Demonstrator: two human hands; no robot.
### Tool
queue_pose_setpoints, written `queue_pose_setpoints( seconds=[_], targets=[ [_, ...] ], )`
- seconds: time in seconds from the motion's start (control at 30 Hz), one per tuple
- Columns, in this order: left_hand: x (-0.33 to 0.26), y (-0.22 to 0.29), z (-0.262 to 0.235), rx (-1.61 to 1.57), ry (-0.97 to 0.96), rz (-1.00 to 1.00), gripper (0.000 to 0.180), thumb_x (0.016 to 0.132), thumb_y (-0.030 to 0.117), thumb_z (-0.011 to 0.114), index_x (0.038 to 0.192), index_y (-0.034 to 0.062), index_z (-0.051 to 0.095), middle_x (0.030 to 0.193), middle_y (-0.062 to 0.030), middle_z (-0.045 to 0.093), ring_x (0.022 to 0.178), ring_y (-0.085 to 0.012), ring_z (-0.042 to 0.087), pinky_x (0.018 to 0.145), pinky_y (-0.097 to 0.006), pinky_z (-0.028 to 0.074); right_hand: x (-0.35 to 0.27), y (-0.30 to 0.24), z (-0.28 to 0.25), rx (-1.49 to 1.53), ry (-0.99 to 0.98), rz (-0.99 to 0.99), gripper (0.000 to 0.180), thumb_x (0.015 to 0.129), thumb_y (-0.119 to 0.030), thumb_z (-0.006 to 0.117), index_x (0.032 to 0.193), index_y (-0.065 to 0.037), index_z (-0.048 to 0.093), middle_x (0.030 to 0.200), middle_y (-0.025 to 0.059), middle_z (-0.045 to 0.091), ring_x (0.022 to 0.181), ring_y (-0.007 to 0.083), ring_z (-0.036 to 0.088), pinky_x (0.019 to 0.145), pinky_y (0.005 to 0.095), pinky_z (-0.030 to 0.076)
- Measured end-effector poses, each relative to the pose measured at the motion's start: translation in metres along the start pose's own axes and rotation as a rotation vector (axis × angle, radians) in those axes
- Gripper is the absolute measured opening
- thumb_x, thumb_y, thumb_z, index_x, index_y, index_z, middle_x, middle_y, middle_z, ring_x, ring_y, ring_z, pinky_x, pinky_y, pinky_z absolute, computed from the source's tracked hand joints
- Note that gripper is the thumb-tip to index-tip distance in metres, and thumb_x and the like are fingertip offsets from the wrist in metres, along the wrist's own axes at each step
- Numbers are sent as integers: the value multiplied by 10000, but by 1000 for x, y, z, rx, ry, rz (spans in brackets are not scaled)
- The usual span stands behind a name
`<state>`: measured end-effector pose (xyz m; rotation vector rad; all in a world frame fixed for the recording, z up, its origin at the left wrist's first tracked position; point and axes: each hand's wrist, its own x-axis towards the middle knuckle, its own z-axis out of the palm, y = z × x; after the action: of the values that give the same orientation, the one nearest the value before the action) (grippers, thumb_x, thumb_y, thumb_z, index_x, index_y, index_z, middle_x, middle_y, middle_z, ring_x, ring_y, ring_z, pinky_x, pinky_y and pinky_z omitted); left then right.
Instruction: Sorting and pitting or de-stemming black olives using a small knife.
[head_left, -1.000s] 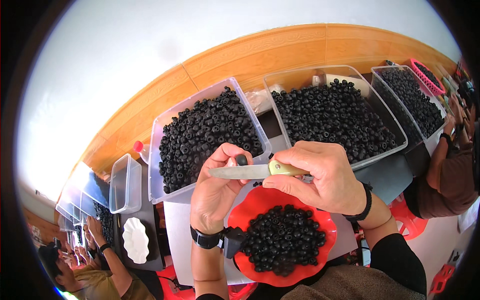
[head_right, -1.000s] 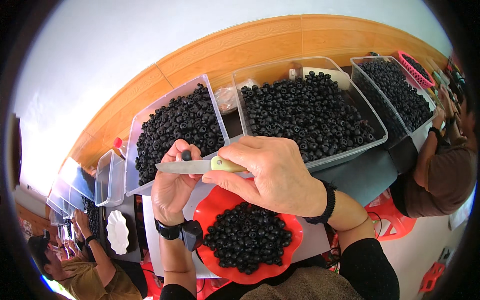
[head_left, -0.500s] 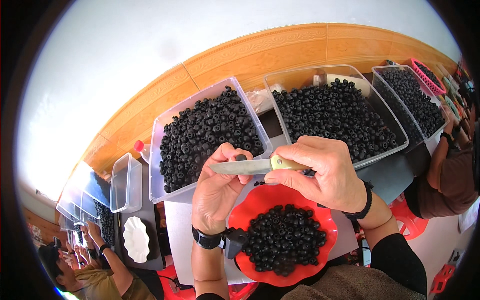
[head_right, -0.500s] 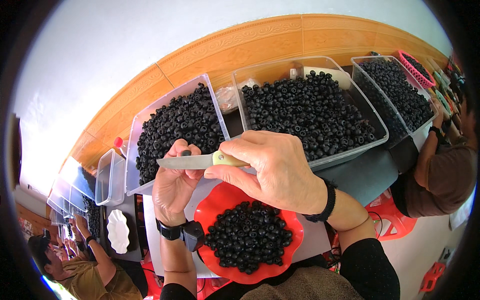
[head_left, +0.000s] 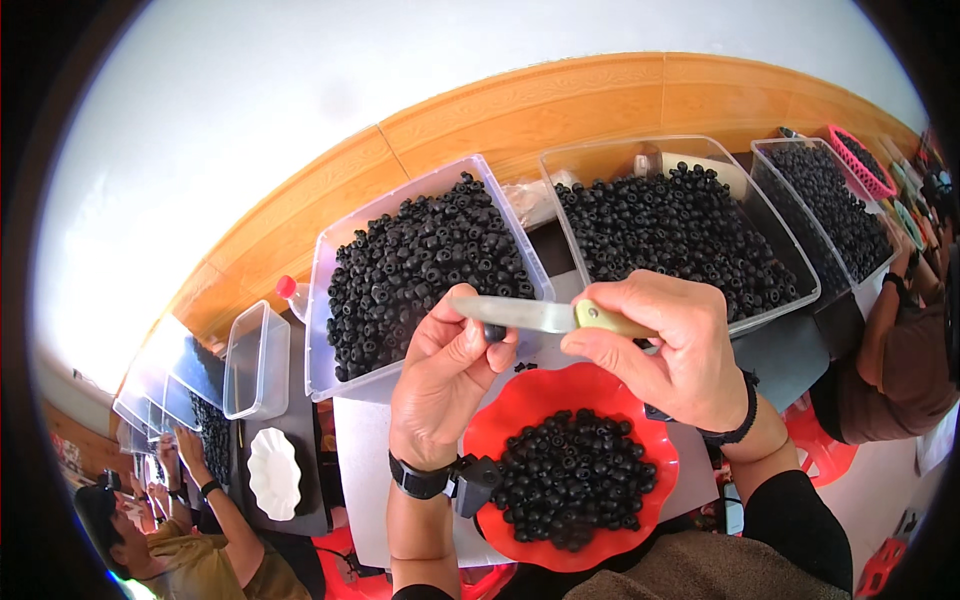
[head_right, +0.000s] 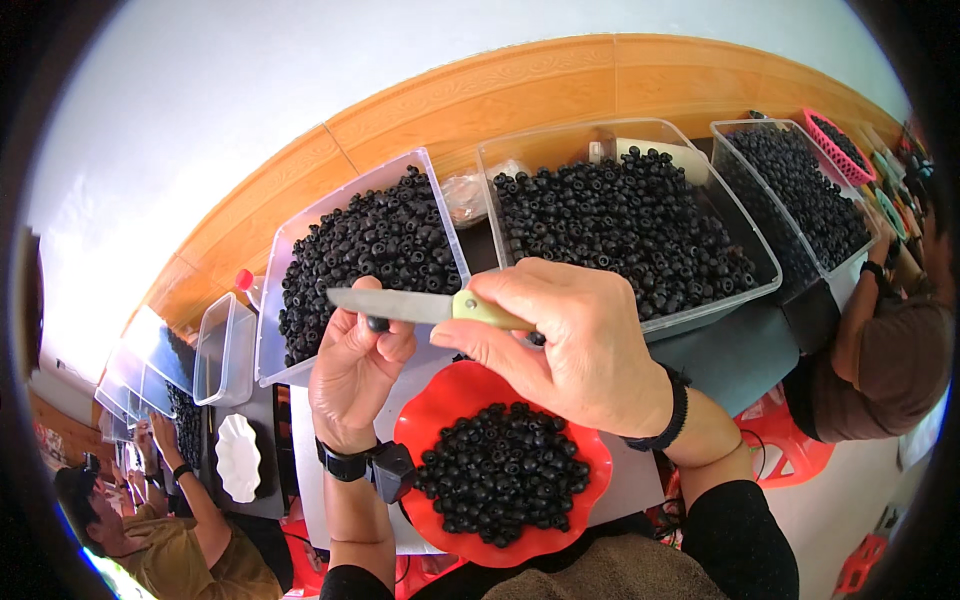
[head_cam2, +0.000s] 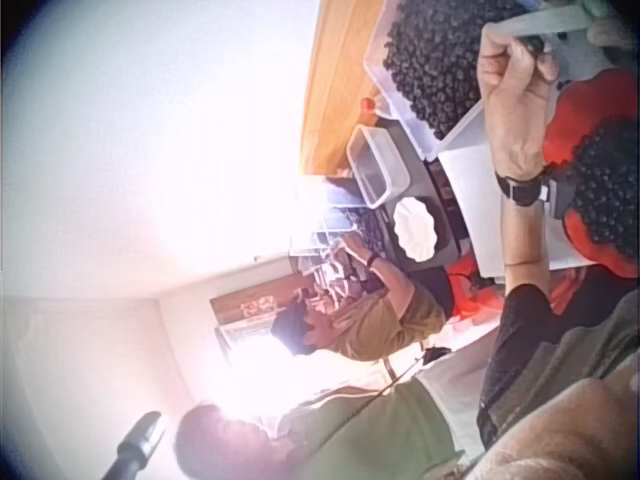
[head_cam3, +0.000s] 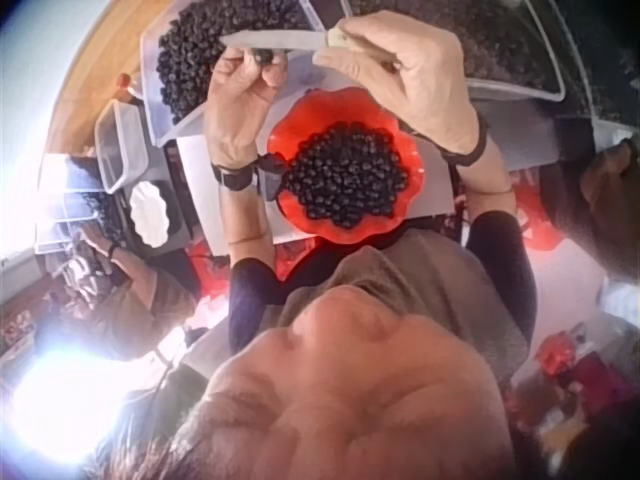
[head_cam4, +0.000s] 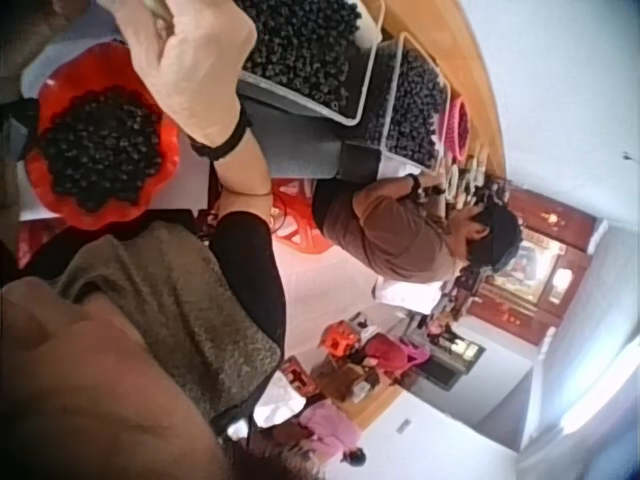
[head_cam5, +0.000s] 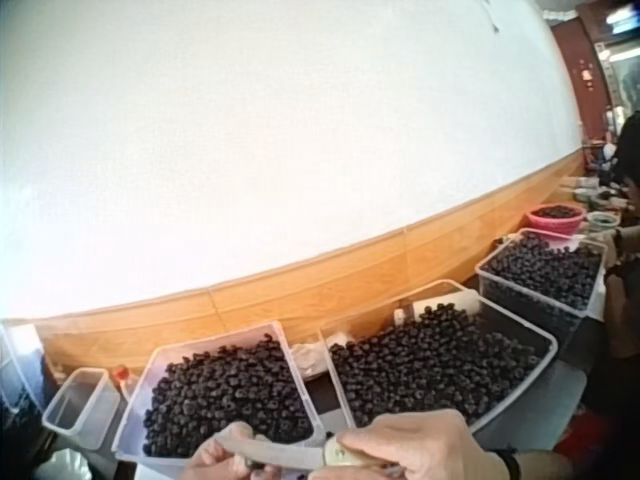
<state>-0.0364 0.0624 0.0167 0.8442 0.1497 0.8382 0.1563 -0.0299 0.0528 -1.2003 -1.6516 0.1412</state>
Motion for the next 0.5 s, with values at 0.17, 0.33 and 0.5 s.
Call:
queue_pose_setpoints(
  seconds=[0.17,0.33,0.5],
  targets=[
    [4,-3,-3,-23,-88,-7,130,877,81,611,960,36,521,832,-73,548,744,-150,497,683,-250,423,-6,2,6,39,-27,-109,277,712,-145,788,899,8,652,648,87,567,508,194,539,474,286,406],
    [3,-4,-3,1,-73,-3,187,843,106,654,962,47,522,823,-71,541,747,-145,497,690,-244,423,-6,1,6,-55,-16,-101,280,718,-235,788,860,-36,652,659,43,584,537,191,572,453,295,429],
    [2,-4,-5,6,-83,0,187,836,107,660,959,50,531,834,-77,544,743,-142,498,705,-247,421,-5,4,6,-19,-39,-109,270,719,-198,783,871,-19,649,651,68,572,523,198,560,454,297,411]
  ],
)
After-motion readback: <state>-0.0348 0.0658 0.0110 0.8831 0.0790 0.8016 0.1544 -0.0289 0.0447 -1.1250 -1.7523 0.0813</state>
